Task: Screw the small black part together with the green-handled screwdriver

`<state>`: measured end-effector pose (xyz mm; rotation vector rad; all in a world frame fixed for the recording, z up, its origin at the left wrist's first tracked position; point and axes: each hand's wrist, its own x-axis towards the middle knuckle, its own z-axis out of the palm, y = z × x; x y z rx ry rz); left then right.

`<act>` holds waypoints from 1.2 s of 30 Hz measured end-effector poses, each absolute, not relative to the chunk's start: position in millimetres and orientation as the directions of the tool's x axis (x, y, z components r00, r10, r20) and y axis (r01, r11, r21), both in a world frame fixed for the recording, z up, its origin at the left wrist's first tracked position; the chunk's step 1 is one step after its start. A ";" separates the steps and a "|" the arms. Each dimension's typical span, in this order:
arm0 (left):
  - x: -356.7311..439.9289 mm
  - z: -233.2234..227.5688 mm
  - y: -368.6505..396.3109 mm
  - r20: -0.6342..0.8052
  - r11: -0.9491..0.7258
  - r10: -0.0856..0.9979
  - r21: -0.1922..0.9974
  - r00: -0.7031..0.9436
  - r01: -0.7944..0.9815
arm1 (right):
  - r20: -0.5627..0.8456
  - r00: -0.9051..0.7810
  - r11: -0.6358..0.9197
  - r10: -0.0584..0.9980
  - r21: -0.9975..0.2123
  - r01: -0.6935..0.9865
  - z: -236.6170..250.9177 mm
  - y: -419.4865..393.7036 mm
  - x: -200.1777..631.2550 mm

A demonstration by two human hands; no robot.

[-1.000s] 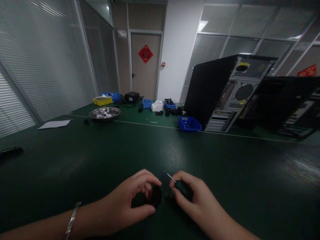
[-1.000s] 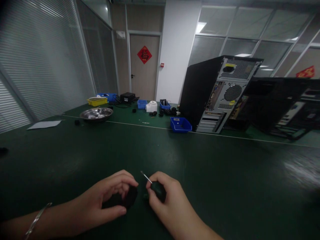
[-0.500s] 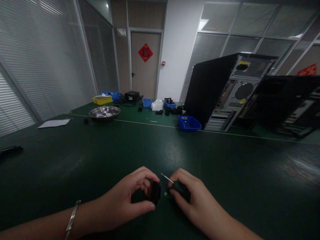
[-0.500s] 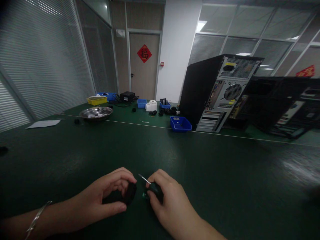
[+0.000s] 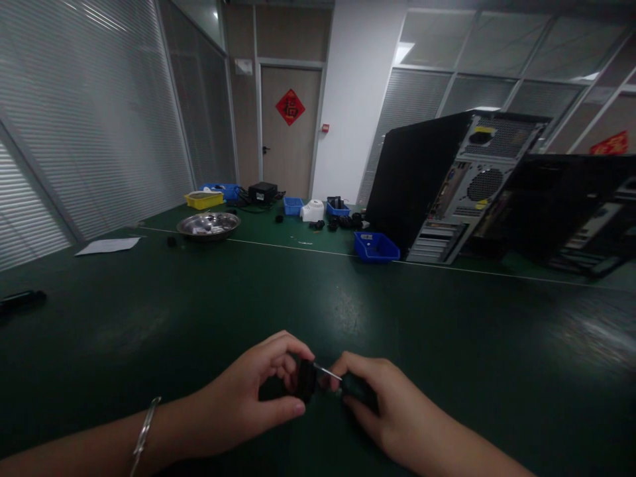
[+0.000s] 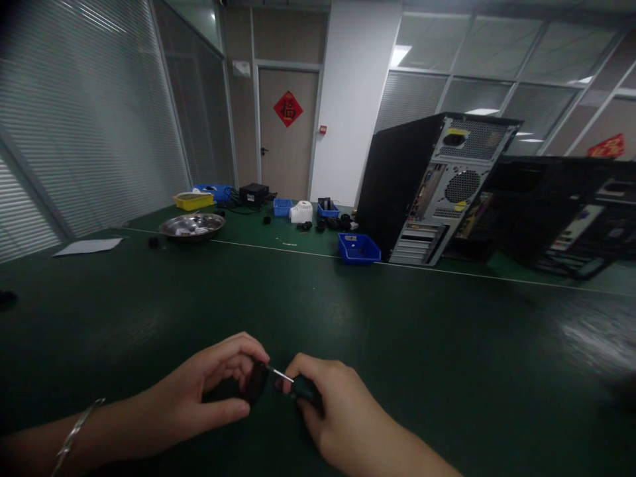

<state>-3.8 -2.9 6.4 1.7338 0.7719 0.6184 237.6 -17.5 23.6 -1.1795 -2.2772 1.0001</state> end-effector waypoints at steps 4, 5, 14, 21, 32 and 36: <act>-4.1 5.1 -2.6 0.017 -0.194 0.748 0.962 0.663 0.194 | 0.050 -0.576 0.433 0.816 -0.714 0.551 16.8 -15.5 237.7; -4.0 4.6 -2.5 0.022 -0.196 0.749 0.962 0.662 0.190 | 0.055 -0.574 0.438 0.817 -0.706 0.556 15.7 -14.9 237.7; -2.1 0.6 -1.3 0.064 -0.193 0.757 0.973 0.651 0.129 | 0.078 -0.478 0.372 0.875 -0.740 0.560 17.0 -15.8 235.6; 5.8 -0.1 -6.2 -0.001 -0.059 0.763 0.996 0.647 0.071 | 0.327 -0.425 0.461 0.844 -0.848 0.263 14.1 -24.1 219.7; 9.3 -0.1 -13.7 0.050 -0.203 0.769 0.964 0.638 0.169 | 0.459 -0.460 0.594 0.760 -0.779 0.203 1.5 -29.1 210.5; 11.0 4.8 -14.7 0.054 -0.220 0.778 0.957 0.626 0.190 | 0.474 -0.445 0.608 0.760 -0.760 0.229 1.3 -30.3 209.5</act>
